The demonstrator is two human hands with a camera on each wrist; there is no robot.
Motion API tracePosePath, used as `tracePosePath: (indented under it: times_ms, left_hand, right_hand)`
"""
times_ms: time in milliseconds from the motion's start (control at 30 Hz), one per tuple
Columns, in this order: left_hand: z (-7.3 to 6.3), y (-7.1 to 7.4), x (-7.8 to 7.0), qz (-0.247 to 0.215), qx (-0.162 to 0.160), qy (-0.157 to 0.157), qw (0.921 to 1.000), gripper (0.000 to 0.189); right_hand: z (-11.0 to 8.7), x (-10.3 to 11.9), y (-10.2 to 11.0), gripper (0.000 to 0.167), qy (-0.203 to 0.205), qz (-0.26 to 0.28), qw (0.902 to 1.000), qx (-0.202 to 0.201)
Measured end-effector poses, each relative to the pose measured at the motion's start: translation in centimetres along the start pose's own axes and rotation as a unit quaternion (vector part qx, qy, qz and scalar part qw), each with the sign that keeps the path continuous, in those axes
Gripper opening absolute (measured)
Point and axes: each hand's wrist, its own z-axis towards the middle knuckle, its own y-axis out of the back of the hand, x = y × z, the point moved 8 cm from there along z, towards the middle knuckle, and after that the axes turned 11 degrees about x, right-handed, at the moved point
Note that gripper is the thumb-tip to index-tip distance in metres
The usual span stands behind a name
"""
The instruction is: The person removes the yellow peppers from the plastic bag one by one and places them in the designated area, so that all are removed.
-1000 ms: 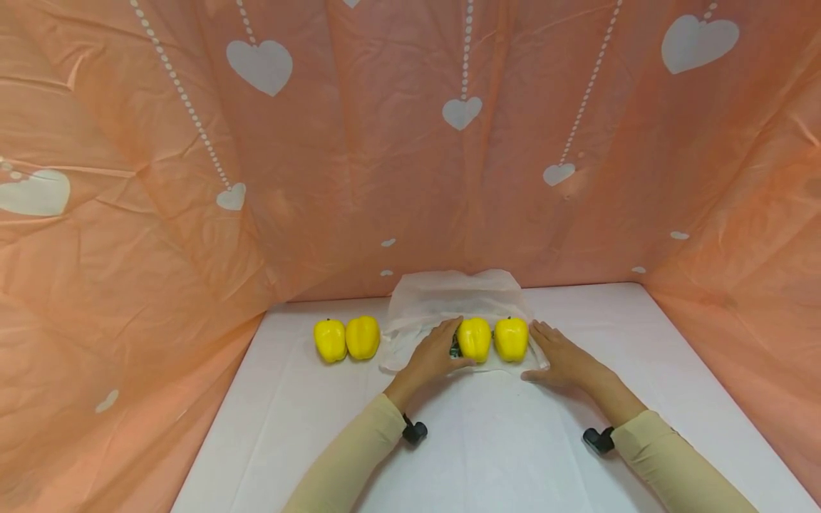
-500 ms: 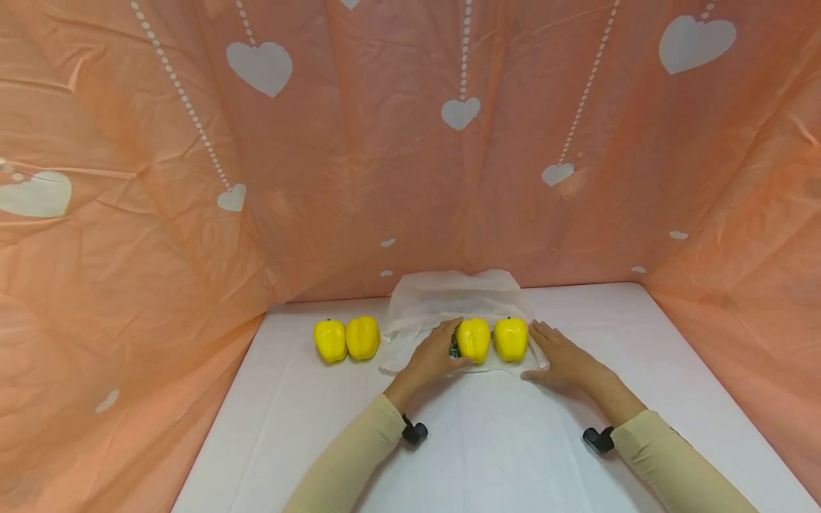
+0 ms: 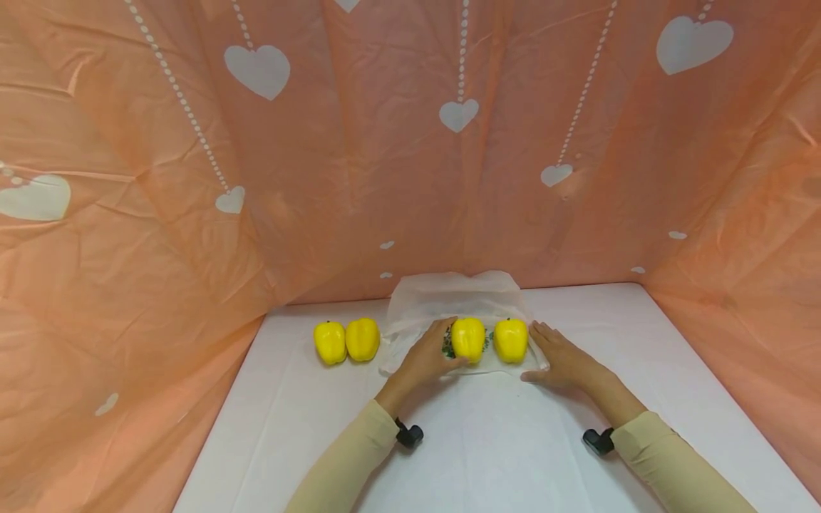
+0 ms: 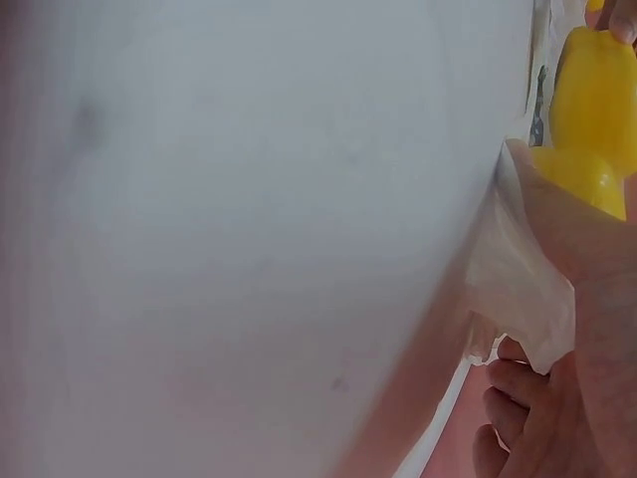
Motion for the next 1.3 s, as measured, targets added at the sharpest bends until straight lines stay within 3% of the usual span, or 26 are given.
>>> tracePosePath:
  times_ms: [767,1300]
  left_hand:
    - [-3.0,2.6,0.5,0.014,-0.034,-0.033,0.9988,0.089]
    - [-5.2,4.3,1.6,0.022,-0.054,-0.033,0.9978,0.088]
  right_hand:
    - [0.0,0.2,0.0,0.115,0.005,-0.003,1.0,-0.006]
    - [0.2,-0.1,-0.1,0.116,0.002,-0.006,0.9999,-0.009]
